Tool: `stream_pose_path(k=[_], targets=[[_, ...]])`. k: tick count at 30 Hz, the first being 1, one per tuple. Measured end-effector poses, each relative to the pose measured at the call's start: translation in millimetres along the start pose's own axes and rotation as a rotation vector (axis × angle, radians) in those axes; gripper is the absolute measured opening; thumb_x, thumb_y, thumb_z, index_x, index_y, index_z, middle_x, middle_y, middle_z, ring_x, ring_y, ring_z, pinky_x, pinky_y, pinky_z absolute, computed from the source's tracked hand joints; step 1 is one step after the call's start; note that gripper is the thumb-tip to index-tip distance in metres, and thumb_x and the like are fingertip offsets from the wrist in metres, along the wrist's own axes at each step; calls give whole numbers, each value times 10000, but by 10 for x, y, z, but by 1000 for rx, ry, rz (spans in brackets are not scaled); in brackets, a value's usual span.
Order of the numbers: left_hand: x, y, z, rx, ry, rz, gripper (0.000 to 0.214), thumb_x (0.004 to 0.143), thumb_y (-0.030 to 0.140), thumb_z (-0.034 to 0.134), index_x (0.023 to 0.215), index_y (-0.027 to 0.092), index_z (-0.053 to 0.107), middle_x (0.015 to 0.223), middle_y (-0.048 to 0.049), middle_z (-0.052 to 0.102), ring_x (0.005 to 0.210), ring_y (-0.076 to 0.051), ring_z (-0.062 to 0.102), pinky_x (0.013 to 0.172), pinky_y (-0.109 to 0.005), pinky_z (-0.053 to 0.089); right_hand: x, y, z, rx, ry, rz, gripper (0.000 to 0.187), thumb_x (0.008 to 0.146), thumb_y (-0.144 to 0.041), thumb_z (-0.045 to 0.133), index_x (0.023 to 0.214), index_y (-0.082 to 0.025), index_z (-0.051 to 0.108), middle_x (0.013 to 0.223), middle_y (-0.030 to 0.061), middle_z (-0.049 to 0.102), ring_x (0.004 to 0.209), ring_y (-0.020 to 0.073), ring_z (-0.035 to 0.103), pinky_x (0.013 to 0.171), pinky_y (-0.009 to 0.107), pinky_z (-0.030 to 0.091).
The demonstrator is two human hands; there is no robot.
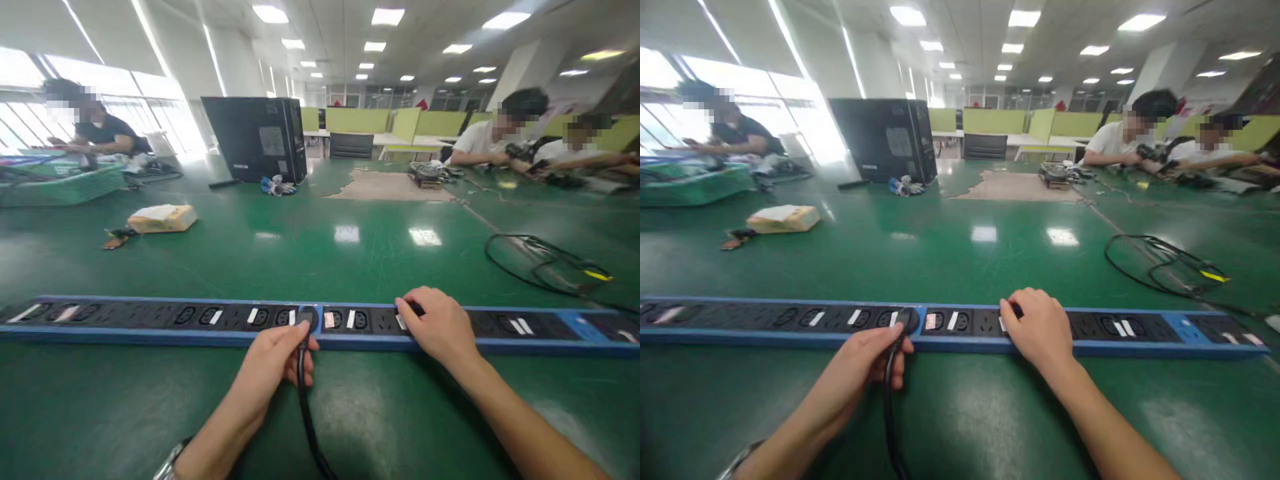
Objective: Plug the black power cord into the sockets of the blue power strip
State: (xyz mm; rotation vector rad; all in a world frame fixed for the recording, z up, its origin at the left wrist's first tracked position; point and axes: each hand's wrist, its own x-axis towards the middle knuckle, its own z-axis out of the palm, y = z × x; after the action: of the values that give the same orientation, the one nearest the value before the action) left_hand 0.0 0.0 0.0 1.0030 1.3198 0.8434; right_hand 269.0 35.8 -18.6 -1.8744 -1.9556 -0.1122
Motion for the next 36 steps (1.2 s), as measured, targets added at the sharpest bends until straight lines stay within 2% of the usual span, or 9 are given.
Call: stream_pose_path(k=[7,13,19,21,24,26,28,32,36], targets=[[-23,17,29,-45,25,13,398,787,520,569,694,134,607,518,-13,607,444,-124,575,465,-206,434,-33,-25,-15,13,2,4,290,871,-427,461,726,-244,633,767,-9,643,794,174,567,687,292,362],[-25,33,75,-139,44,-3,388,755,515,602,673,136,597,457,19,546,360,-92,511,364,-167,349,-29,-11,-8,11,-4,15,302,871,-437,457,716,-246,633,760,-9,643,787,176,566,679,295,360],[-189,376,71,-219,16,158,385,724,522,632,710,138,619,472,4,573,391,-131,551,358,-198,398,-34,1,-19,13,-1,-1,303,869,-438,457,723,-244,638,765,-6,646,778,174,567,675,297,363],[-248,524,-23,-256,65,219,357,735,500,630,712,144,614,460,14,552,386,-124,532,350,-196,386,-38,8,-18,13,3,2,298,869,-436,458,725,-246,638,766,-5,647,778,174,566,674,296,365],[-282,667,-319,-368,203,293,291,774,430,614,662,167,560,404,65,433,336,-61,394,337,-166,330,-39,14,-16,15,1,3,295,866,-436,460,724,-248,637,764,-4,646,776,176,568,674,297,369],[-267,667,-579,-471,308,331,298,788,387,604,607,184,482,380,102,291,303,-26,220,304,-147,230,-37,10,-18,15,-5,4,300,867,-440,456,726,-248,638,767,-3,648,777,178,571,675,299,372],[-230,575,-820,-412,439,326,323,788,402,613,598,186,465,381,104,269,304,-25,210,303,-145,210,-31,3,-22,9,-11,-1,306,868,-443,452,730,-246,640,773,-1,650,785,181,575,681,301,377],[-137,231,-1064,-134,387,50,375,731,486,661,591,169,520,357,90,323,290,-39,279,312,-160,236,-23,-8,-27,-10,-22,-8,306,867,-437,450,737,-243,647,786,4,657,804,187,581,698,306,383],[-60,35,-1035,-198,343,-3,385,701,508,667,582,171,524,339,98,294,265,-39,248,292,-157,198,-31,-11,-27,-16,-26,5,304,867,-434,443,740,-248,647,785,0,657,807,187,582,692,305,383]])
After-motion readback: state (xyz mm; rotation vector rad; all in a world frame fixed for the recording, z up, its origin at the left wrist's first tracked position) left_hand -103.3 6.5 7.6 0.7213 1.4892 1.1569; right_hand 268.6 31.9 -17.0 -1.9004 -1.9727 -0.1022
